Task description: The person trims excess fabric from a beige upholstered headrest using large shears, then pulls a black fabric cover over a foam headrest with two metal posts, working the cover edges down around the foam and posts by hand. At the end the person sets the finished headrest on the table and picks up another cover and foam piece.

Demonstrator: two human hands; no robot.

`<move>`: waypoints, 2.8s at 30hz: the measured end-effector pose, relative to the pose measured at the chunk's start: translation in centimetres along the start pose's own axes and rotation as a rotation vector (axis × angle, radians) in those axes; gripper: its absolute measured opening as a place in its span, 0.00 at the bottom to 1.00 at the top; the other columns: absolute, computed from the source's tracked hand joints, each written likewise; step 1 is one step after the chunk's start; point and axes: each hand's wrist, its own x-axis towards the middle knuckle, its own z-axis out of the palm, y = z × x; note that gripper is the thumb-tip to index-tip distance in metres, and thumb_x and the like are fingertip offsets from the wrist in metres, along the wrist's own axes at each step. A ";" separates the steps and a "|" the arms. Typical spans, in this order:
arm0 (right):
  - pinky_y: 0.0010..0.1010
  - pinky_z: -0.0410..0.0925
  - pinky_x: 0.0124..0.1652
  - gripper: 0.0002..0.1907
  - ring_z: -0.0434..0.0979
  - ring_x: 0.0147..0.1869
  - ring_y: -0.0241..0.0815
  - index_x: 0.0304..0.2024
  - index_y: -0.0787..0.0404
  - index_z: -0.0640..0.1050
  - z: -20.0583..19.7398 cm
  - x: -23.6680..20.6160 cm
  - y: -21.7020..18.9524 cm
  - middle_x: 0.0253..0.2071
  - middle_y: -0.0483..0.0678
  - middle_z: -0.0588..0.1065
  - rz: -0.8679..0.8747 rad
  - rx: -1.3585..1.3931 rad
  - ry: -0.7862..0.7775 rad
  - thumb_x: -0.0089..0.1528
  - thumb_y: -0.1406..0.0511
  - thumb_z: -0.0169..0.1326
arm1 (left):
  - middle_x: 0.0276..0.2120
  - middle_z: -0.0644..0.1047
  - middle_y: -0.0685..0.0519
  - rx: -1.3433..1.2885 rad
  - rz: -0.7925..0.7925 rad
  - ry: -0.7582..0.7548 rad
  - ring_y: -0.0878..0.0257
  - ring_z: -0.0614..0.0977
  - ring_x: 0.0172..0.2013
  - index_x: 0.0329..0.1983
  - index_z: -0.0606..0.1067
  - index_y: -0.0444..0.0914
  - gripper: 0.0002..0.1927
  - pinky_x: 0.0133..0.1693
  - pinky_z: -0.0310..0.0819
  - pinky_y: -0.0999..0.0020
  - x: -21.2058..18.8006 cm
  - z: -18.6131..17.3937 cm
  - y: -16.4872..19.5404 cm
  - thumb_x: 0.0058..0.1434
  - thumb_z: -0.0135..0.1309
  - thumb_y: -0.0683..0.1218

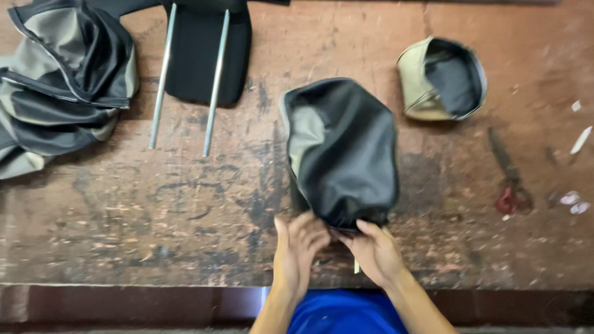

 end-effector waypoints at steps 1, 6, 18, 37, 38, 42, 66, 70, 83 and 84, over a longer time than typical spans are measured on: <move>0.59 0.59 0.68 0.21 0.73 0.66 0.56 0.60 0.69 0.72 -0.8 -0.8 1.2 0.59 0.57 0.76 0.024 0.049 -0.023 0.65 0.68 0.50 | 0.50 0.78 0.45 -0.002 0.009 -0.023 0.55 0.79 0.51 0.61 0.70 0.34 0.36 0.54 0.72 0.57 0.9 0.2 1.2 0.69 0.36 0.67; 0.60 0.53 0.69 0.32 0.65 0.74 0.55 0.69 0.65 0.65 -2.0 -3.2 2.2 0.69 0.54 0.67 0.081 -0.008 -0.218 0.65 0.59 0.55 | 0.48 0.80 0.50 -0.006 -0.072 -0.013 0.59 0.80 0.48 0.60 0.71 0.38 0.26 0.52 0.73 0.61 2.6 1.0 3.8 0.70 0.42 0.60; 0.51 0.55 0.74 0.39 0.63 0.76 0.48 0.73 0.56 0.63 -1.2 0.7 -2.5 0.73 0.47 0.66 -0.043 0.116 0.060 0.67 0.43 0.46 | 0.54 0.78 0.54 0.149 -0.215 -0.147 0.59 0.78 0.55 0.60 0.70 0.42 0.21 0.58 0.72 0.52 3.8 3.4 4.4 0.68 0.47 0.55; 0.34 0.67 0.61 0.14 0.75 0.60 0.41 0.55 0.65 0.73 -3.1 0.3 -2.4 0.54 0.49 0.77 -0.209 -0.209 0.433 0.74 0.63 0.43 | 0.33 0.76 0.50 0.546 0.148 0.231 0.66 0.75 0.30 0.49 0.73 0.33 0.11 0.32 0.69 0.69 3.3 -4.3 2.2 0.71 0.52 0.46; 0.32 0.67 0.61 0.11 0.75 0.59 0.39 0.53 0.65 0.73 -3.8 0.6 -2.1 0.53 0.48 0.77 -0.242 -0.236 0.451 0.75 0.64 0.45 | 0.31 0.76 0.48 0.651 0.117 0.269 0.64 0.75 0.27 0.48 0.72 0.32 0.11 0.29 0.69 0.68 3.4 -4.5 2.5 0.70 0.52 0.46; 0.30 0.66 0.53 0.09 0.73 0.51 0.38 0.46 0.64 0.72 -4.5 3.7 -2.8 0.48 0.47 0.76 -0.344 -0.334 0.385 0.79 0.66 0.45 | 0.49 0.72 0.51 0.657 0.491 0.013 0.69 0.73 0.45 0.60 0.66 0.34 0.18 0.46 0.68 0.73 5.7 -4.3 3.7 0.69 0.50 0.44; 0.28 0.69 0.55 0.26 0.74 0.55 0.39 0.67 0.63 0.68 0.7 5.4 -3.8 0.57 0.48 0.72 -0.507 -1.090 0.376 0.66 0.67 0.54 | 0.30 0.77 0.43 1.262 0.411 0.298 0.60 0.75 0.33 0.50 0.75 0.36 0.10 0.37 0.73 0.62 7.1 0.1 12.4 0.69 0.53 0.45; 0.28 0.68 0.54 0.15 0.74 0.54 0.41 0.60 0.64 0.77 1.1 6.5 -5.7 0.53 0.51 0.73 -0.656 -1.347 0.263 0.70 0.68 0.55 | 0.39 0.77 0.48 1.034 0.345 0.156 0.66 0.76 0.41 0.51 0.72 0.37 0.13 0.46 0.72 0.66 8.5 -0.9 12.9 0.66 0.58 0.44; 0.25 0.71 0.34 0.25 0.77 0.35 0.32 0.60 0.58 0.75 8.6 15.5 -9.2 0.35 0.44 0.82 0.465 -1.230 -0.371 0.58 0.70 0.57 | 0.49 0.82 0.48 1.458 0.597 -0.502 0.53 0.84 0.49 0.49 0.76 0.37 0.18 0.49 0.78 0.64 14.9 2.8 19.5 0.56 0.65 0.40; 0.26 0.70 0.33 0.26 0.76 0.34 0.34 0.61 0.57 0.75 9.0 15.5 -9.0 0.34 0.45 0.82 0.561 -1.253 -0.357 0.59 0.71 0.58 | 0.46 0.84 0.49 1.523 0.629 -0.511 0.53 0.85 0.45 0.46 0.76 0.37 0.15 0.46 0.78 0.64 15.2 2.9 19.8 0.57 0.66 0.41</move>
